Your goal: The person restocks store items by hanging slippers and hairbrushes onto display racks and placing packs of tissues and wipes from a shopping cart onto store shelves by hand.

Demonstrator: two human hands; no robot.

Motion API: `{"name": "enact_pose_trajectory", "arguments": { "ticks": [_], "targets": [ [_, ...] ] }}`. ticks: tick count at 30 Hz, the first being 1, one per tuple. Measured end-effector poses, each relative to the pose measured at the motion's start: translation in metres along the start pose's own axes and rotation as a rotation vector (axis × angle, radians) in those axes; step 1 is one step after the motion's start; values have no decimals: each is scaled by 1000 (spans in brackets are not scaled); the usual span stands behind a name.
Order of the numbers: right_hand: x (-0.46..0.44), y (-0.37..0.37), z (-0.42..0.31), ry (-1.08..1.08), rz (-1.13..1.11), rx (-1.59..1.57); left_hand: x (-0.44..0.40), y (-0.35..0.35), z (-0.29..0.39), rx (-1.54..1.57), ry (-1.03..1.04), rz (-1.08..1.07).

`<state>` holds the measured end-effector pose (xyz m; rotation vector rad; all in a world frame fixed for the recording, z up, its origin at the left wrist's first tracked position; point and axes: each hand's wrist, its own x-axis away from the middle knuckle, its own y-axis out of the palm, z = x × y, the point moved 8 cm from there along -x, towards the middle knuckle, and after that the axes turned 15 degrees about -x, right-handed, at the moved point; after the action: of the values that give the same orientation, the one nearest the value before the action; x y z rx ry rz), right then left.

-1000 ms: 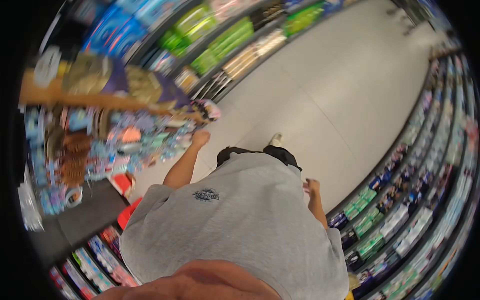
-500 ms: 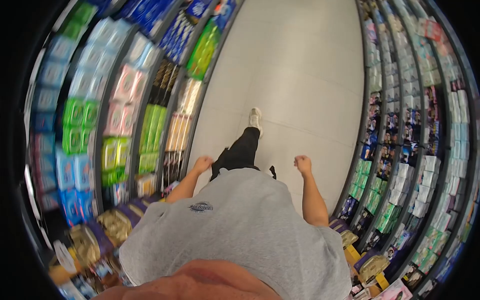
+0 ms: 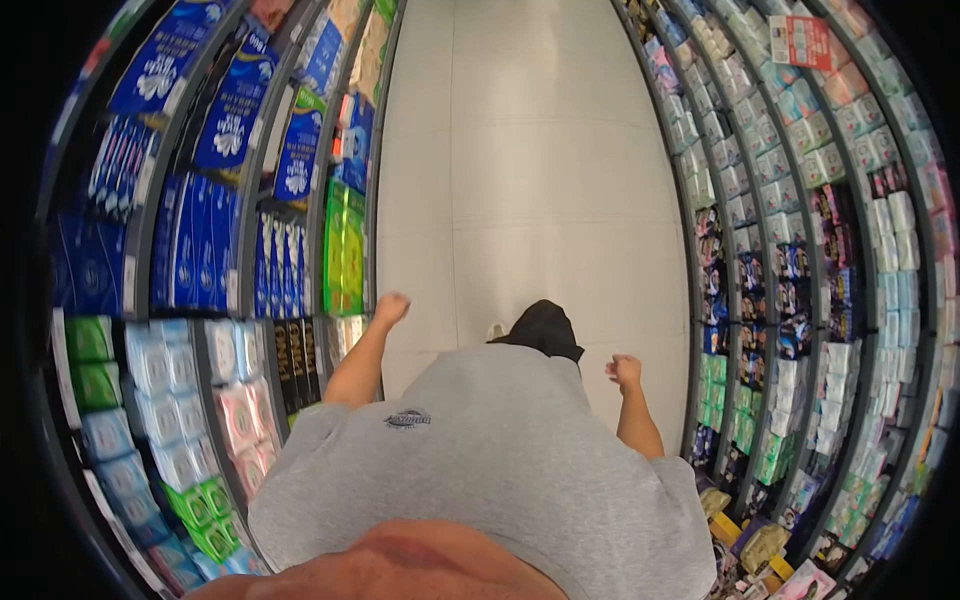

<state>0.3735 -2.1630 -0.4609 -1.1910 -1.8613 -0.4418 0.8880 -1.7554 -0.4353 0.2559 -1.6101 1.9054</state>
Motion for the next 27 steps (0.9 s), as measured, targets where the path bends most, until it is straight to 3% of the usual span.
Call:
{"name": "enact_pose_trajectory", "arguments": {
  "ticks": [2,4,7,9,12,13,14,15,16,18,19,22,24,27],
  "targets": [
    [-26,20,-12,91,-14,57,-77,-53,78,374,100,84],
    [-43,38,-27,138,-12,82,-119,-101,165,554,218,77],
    [-120,49,-34,162,-70,169,-175,-137,257,328,376,86],
    [-170,79,-86,-67,-296,711,-209,-145,283,184,361,62],
    [-240,139,-199,-481,-497,1258,-286,-117,244,9,254,-32],
    [-265,158,-246,-569,-511,1330,-309,-93,206,-11,56,-247],
    [-293,177,-299,-571,-481,1297,-313,-110,198,-50,-3,-314],
    [-321,193,-361,-328,-357,946,-315,-128,189,-92,-61,-383],
    [-342,209,-424,-164,-186,557,-320,-136,167,45,-283,-362],
    [-397,267,-554,-463,-229,639,-352,-157,143,202,-289,-21],
    [-399,294,-622,-535,-209,634,-342,-178,158,558,-394,65],
    [-403,376,-782,-613,-260,344,-363,-158,163,946,-571,-5],
    [-394,425,-852,-627,-285,270,-380,-133,174,829,-569,-179],
    [-419,487,-920,-691,-348,220,-422,-110,194,445,-364,-447]
  ]
}}
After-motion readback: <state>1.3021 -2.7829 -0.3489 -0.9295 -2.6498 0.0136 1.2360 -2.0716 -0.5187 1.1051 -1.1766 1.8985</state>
